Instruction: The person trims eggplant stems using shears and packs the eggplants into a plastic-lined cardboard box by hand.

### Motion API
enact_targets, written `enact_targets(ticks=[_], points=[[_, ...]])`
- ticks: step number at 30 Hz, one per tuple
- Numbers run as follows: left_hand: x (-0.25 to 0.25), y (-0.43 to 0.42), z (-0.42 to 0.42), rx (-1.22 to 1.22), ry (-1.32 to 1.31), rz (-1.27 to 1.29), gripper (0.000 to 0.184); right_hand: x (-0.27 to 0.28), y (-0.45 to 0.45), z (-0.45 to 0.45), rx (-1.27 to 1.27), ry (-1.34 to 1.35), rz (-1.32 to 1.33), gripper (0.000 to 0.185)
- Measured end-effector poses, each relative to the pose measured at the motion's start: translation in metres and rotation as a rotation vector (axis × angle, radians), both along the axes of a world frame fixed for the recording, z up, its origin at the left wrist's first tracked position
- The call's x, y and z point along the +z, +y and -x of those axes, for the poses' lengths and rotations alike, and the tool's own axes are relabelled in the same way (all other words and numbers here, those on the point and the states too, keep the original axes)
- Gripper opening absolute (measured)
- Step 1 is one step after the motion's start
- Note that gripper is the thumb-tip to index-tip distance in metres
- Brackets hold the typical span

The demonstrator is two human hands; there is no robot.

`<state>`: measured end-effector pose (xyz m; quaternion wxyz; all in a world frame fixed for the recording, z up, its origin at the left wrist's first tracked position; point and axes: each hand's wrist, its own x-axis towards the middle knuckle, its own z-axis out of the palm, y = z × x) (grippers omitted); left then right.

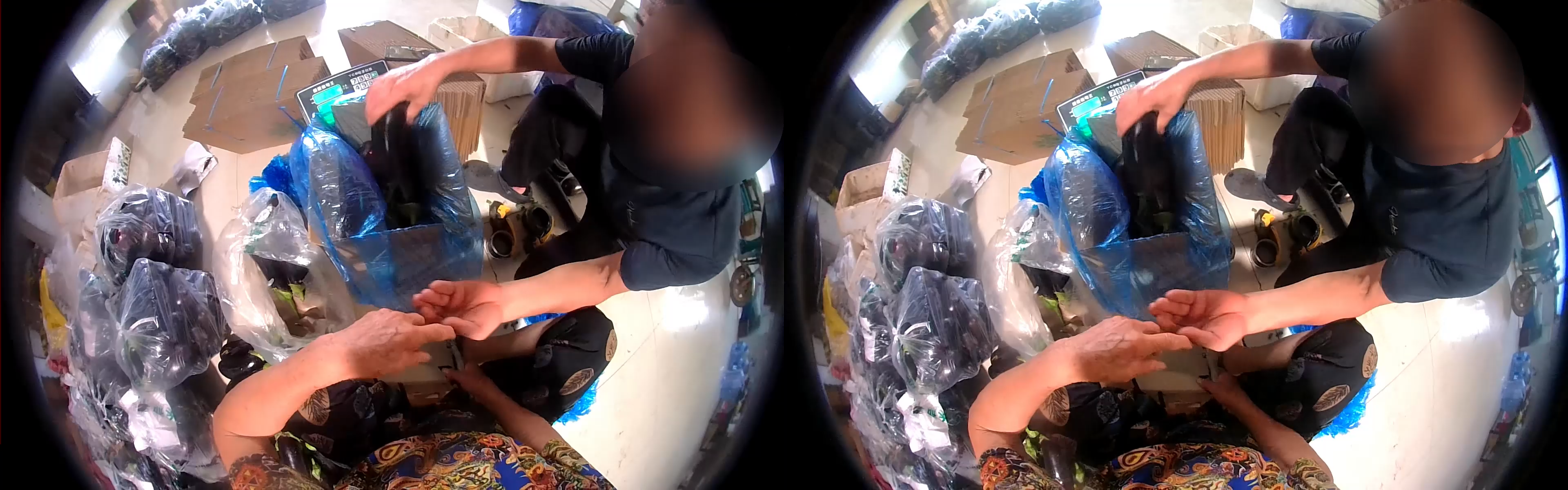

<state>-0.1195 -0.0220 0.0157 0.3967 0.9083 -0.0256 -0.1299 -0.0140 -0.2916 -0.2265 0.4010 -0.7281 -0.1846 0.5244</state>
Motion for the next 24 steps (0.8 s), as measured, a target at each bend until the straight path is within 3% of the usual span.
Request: enact_targets(ticks=[4, 13, 18, 24], points=[[0.001, 0.003, -0.001, -0.04, 0.054, 0.262, 0.039, 0.026, 0.007, -0.003, 0.009, 0.083, 0.174, 0.062], [0.0, 0.002, 0.001, 0.029, -0.015, 0.013, 0.04, 0.036, 0.011, -0.006, 0.045, 0.046, 0.206, 0.065], [0.001, 0.005, 0.0, 0.016, -0.001, 0.01, 0.041, 0.002, 0.001, -0.003, 0.013, 0.051, 0.088, 0.068], [0.001, 0.005, -0.001, 0.016, 0.022, 0.005, 0.043, -0.017, -0.01, -0.004, 0.04, 0.024, 0.199, 0.066]])
